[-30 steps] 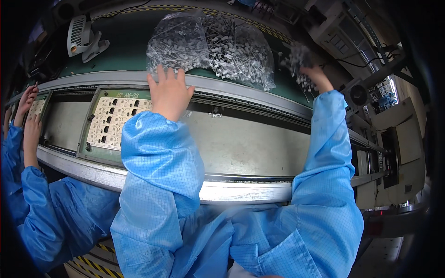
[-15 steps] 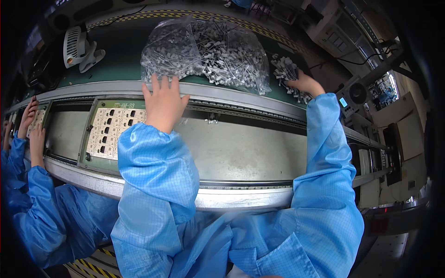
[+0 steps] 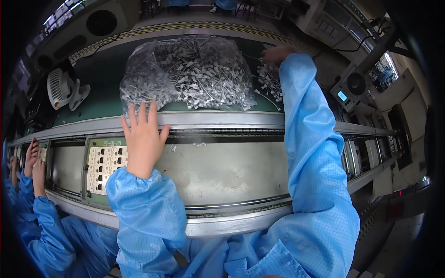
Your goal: Manually inserting electronic components into circuit boards on an industrial assembly line.
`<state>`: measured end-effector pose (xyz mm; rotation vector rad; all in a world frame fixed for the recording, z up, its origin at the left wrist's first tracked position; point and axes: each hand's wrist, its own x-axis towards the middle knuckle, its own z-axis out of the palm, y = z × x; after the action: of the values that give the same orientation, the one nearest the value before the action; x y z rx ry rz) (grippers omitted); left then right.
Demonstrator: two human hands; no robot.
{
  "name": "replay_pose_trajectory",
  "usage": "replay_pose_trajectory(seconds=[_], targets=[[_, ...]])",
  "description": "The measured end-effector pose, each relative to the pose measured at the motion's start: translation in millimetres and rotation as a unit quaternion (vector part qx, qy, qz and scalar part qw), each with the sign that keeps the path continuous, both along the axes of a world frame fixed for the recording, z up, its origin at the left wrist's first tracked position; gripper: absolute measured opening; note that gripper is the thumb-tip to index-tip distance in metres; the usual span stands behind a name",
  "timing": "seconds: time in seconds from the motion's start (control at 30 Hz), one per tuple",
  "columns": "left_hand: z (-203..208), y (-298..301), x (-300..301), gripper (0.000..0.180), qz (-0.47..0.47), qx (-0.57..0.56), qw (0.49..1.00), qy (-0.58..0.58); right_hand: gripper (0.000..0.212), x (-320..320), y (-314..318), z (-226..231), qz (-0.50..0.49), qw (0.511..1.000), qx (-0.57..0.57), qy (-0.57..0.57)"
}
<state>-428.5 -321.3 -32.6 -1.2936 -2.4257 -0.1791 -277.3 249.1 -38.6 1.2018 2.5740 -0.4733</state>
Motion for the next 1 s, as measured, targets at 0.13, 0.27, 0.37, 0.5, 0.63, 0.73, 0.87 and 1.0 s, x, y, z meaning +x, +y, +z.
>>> replay_pose_trajectory(seconds=[0.13,0.27,0.37,0.5,0.63,0.73,0.87,1.0], targets=[[2,24,16,0.065,-0.037,0.007,0.999,-0.016,0.032,53,-86,110,0.400,0.908,0.088,-0.088],[-4,40,12,0.065,-0.043,0.017,0.999,-0.013,0.032,68,-122,142,0.195,0.966,0.075,-0.155],[-1,35,6,0.065,-0.043,0.010,0.999,-0.007,0.034,70,-153,155,-0.006,0.977,0.047,-0.206],[9,31,18,0.065,-0.050,0.014,0.999,-0.015,0.038,87,-46,116,0.354,0.908,0.135,0.176],[21,28,15,0.065,-0.043,0.032,0.999,0.007,0.031,11,-59,60,0.157,0.950,0.255,0.084],[17,25,33,0.064,-0.050,0.047,0.997,-0.026,0.026,6,-62,25,0.162,0.952,0.258,0.021],[29,26,32,0.063,-0.069,0.074,0.995,-0.002,0.025,-10,-62,29,0.177,0.949,0.260,0.001],[28,17,26,0.064,-0.069,0.091,0.993,0.005,0.038,-5,-59,35,0.249,0.912,0.311,0.102]])
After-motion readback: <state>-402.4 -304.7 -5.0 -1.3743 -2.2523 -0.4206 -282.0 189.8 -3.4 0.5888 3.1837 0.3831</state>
